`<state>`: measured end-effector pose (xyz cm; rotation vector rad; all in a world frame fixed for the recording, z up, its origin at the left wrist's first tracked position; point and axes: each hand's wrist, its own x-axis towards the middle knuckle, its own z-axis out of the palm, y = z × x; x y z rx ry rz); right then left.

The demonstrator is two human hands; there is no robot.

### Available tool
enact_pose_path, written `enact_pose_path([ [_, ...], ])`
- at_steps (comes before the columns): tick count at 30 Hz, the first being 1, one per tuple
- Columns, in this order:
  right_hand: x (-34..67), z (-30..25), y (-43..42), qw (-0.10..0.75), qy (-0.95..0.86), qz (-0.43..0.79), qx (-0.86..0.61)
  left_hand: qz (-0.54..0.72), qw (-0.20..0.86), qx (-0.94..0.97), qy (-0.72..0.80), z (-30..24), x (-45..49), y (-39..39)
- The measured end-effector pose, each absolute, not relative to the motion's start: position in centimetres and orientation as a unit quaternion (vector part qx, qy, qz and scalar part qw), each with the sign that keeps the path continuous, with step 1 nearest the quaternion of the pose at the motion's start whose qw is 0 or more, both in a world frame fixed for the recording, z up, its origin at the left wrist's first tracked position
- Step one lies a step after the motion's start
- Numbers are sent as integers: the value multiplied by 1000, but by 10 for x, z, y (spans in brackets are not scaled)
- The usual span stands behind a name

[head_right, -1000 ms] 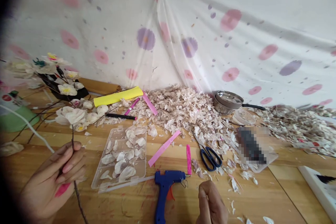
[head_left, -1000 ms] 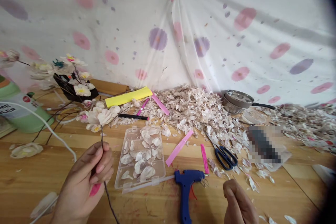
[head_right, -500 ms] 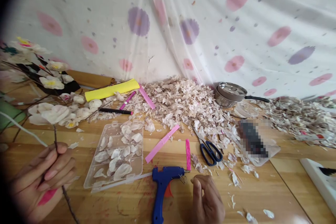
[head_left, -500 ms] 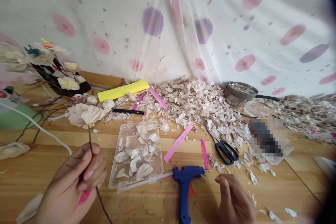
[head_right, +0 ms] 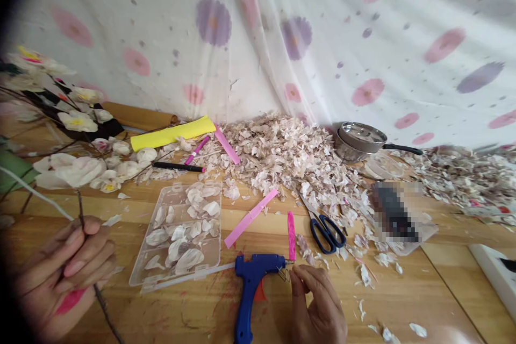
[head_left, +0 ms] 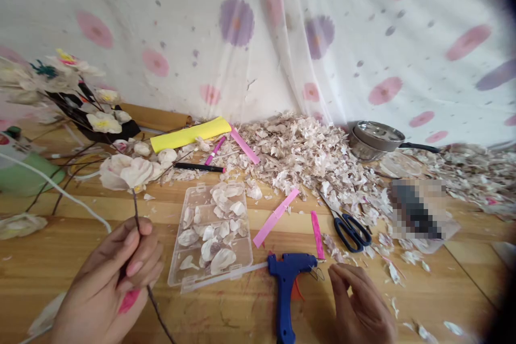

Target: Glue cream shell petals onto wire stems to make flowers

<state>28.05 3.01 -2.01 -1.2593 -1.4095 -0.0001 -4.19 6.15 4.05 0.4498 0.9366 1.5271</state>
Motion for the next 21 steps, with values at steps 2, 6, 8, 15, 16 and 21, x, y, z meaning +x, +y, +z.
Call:
enact_pose_path([
  [2, 280, -19, 31, 594, -607, 15, -528, 659, 600, 200, 407, 38, -43, 62],
  [6, 281, -17, 28, 585, -612, 78, -526, 659, 598, 211, 406, 37, -45, 64],
  [8, 283, -19, 26, 580, -612, 99, -528, 659, 597, 213, 405, 37, -45, 65],
  [15, 286, -25, 20, 591, -588, 133, -536, 656, 594, 206, 418, 39, -42, 63],
  [16, 285, -23, 20, 591, -584, 137, -539, 656, 593, 205, 420, 40, -41, 63],
  [21, 272, -10, 18, 589, -546, 152, -577, 655, 593, 200, 423, 42, -40, 63],
])
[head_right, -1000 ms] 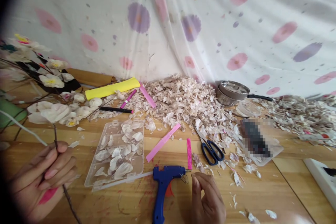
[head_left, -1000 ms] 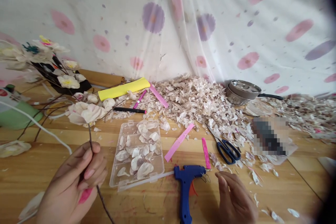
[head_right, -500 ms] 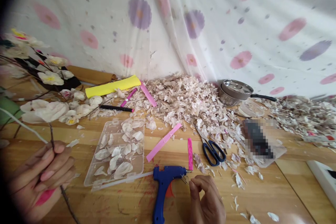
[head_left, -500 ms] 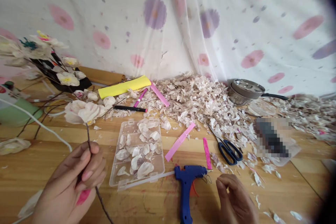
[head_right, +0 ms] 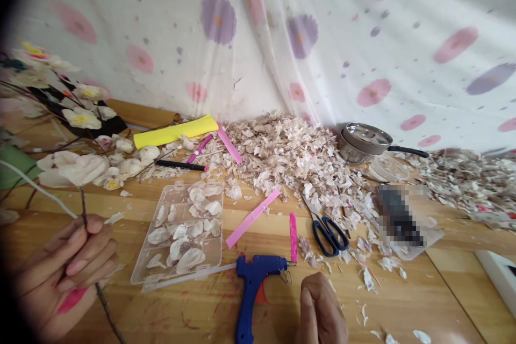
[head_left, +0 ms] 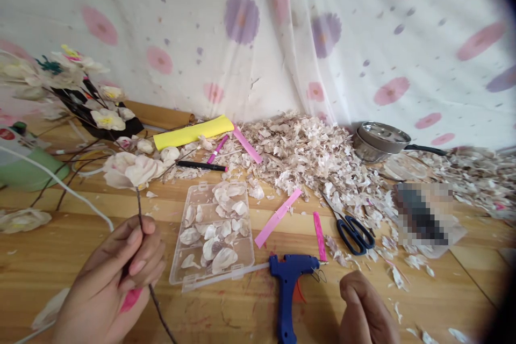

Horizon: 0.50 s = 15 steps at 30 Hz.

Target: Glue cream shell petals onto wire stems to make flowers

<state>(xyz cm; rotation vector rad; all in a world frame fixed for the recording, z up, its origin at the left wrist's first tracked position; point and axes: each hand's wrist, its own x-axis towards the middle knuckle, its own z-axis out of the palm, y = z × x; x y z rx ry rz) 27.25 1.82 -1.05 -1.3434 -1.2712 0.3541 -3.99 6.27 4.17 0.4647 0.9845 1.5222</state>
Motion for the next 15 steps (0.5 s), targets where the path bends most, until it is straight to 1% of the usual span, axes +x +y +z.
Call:
enact_pose_path([
  [4, 265, -5, 17, 588, -531, 161, -588, 652, 594, 187, 432, 43, -40, 64],
  [9, 273, -11, 16, 575, -580, 152, -557, 652, 592, 182, 439, 45, -39, 66],
  [15, 277, -21, 19, 573, -576, 71, -578, 648, 591, 185, 443, 45, -38, 65],
])
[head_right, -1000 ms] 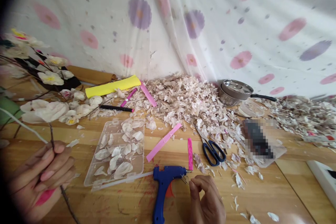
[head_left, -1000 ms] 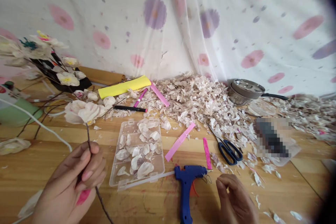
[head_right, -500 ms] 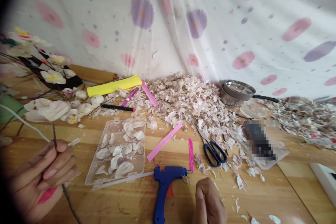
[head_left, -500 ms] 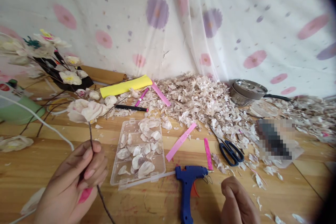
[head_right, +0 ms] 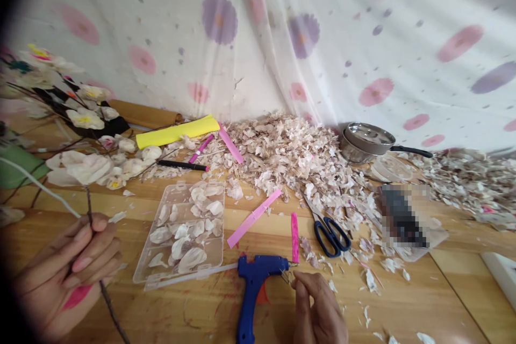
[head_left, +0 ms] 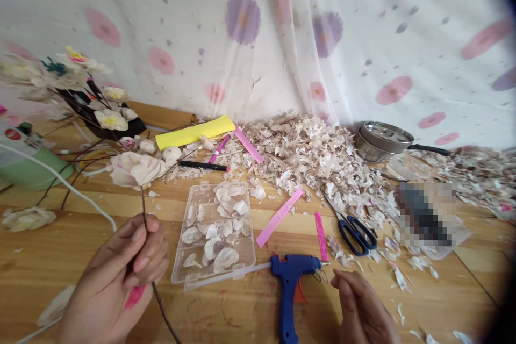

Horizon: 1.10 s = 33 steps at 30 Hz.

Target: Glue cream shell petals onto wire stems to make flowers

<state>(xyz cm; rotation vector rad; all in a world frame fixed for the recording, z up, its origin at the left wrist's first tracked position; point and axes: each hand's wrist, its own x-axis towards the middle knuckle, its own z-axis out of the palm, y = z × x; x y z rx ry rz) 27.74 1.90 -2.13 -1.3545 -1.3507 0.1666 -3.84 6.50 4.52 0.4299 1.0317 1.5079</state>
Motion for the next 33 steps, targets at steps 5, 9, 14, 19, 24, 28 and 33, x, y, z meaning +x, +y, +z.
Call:
enact_pose_path([
  [5, 278, -26, 23, 575, -604, 52, -549, 648, 588, 187, 447, 45, -38, 65],
  [9, 277, -26, 23, 588, -613, 68, -524, 646, 587, 190, 449, 47, -37, 65],
  [14, 274, -20, 22, 602, -603, 97, -515, 641, 603, 179, 441, 49, -36, 64],
  [19, 278, -19, 22, 572, -626, 131, -512, 641, 602, 183, 439, 48, -37, 65],
  [24, 281, -24, 22, 558, -612, 113, -549, 639, 606, 187, 435, 50, -36, 65],
  [28, 282, -27, 23, 563, -601, 104, -558, 640, 607, 194, 431, 51, -35, 65],
  [33, 277, -26, 23, 571, -597, 106, -554, 641, 601, 197, 435, 51, -34, 66],
])
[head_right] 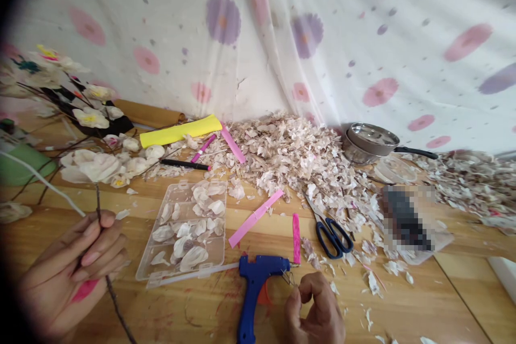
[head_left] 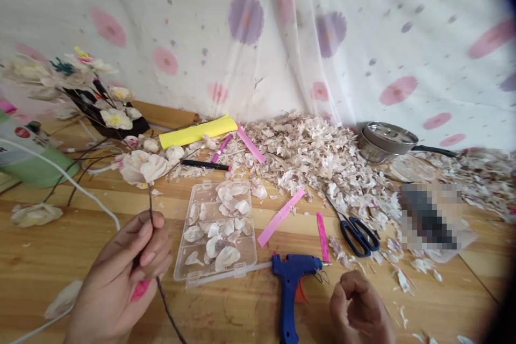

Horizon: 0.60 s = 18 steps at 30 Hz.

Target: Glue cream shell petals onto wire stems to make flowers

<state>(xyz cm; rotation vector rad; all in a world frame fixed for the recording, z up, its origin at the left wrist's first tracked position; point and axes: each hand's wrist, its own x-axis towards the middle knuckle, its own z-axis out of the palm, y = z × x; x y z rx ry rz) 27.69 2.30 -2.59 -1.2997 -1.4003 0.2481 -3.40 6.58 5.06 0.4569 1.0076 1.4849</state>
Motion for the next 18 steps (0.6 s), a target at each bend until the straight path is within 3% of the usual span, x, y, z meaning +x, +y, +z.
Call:
enact_pose_path([
  [18, 274, -30, 24, 638, -532, 136, -540, 634, 609, 199, 433, 50, -34, 67],
])
